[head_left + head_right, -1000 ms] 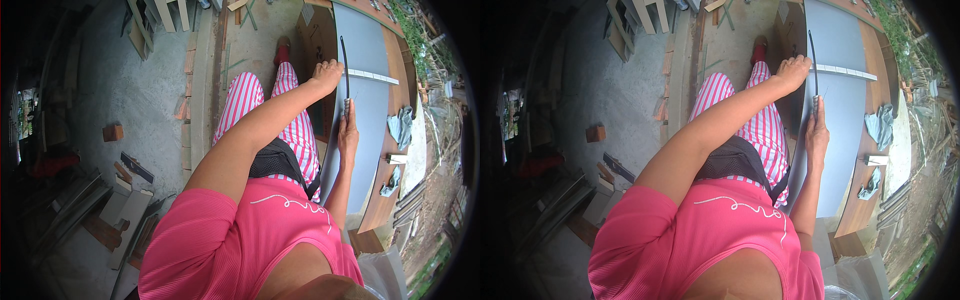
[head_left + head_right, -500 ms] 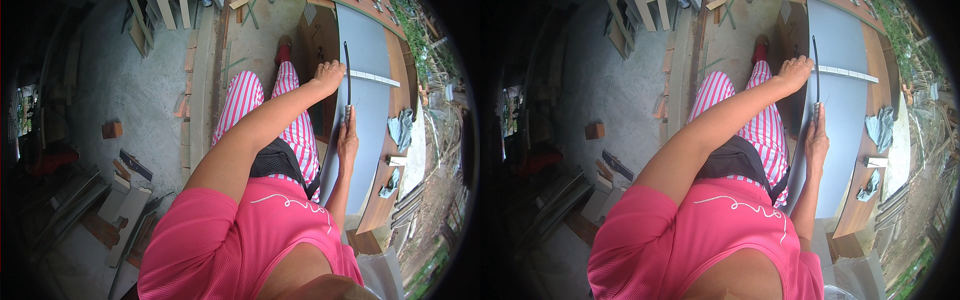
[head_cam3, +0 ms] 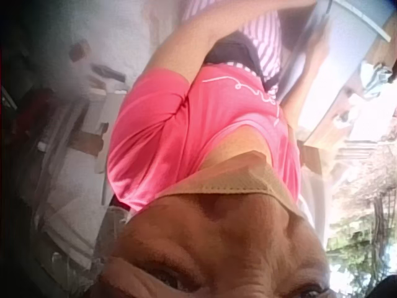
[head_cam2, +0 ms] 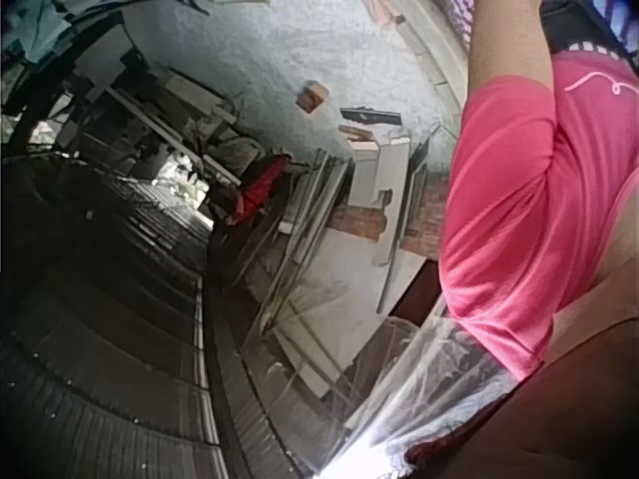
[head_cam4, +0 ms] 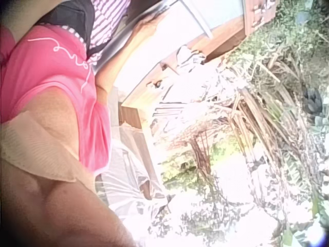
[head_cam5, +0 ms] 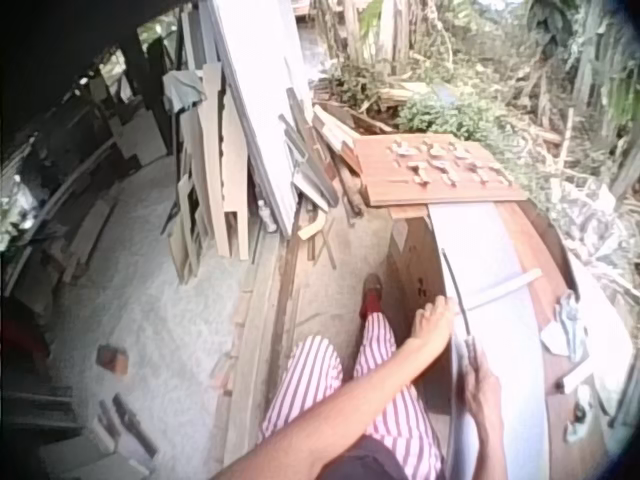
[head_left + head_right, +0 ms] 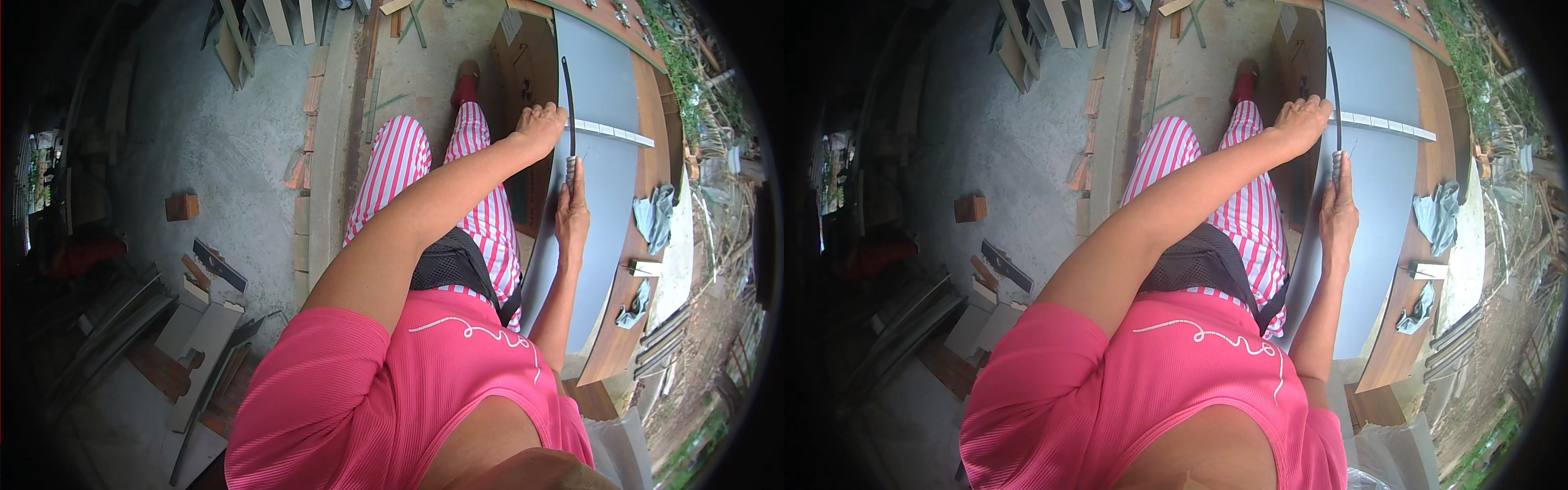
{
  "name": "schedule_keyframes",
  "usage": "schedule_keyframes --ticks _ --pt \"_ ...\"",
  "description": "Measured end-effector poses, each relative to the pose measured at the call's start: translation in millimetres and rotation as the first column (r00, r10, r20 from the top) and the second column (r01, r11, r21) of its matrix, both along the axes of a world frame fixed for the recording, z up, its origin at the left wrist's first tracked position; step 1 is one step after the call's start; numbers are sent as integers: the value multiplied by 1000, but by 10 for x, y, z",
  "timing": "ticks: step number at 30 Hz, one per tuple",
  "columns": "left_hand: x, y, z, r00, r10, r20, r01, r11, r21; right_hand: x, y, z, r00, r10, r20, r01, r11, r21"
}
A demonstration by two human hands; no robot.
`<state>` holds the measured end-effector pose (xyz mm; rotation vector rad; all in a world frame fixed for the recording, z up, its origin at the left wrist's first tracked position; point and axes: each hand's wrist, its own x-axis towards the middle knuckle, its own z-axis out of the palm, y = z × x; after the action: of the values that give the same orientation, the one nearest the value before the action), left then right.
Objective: The recorder uses a utility knife and a metal ruler to measure and cut a grey laminate board on a workbench.
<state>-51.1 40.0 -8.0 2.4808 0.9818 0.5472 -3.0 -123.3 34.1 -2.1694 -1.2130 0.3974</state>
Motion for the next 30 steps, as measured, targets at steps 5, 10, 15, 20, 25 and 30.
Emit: schedule_keyframes --ticks 5,10,15,20,25,30 --pt "8 18 28 1000 -6 5 6 1000 -16 -52 -264 -10 997 -54 -50 50 995 -81" --pt "2 20 21 1000 -9 3 9 1000 -18 -71 -222 29 996 -44 -71 39 997 -71" --pt "-2 -5 42 1000 -7 0 7 1000 -18 10 36 12 1000 -6 -14 6 1000 -13" --pt "-29 -21 81 1000 -13 -6 13 1000 -14 20 70 -25 1000 17 22 -18 999 50" --pt "-17 13 40 1000 -14 -6 14 1000 -8 -29 -169 -27 999 -25 -33 23 999 -48" --pt "6 22 4 1000 -17 8 16 1000 16 -54 -219 -12 998 -34 -46 32 998 -45"
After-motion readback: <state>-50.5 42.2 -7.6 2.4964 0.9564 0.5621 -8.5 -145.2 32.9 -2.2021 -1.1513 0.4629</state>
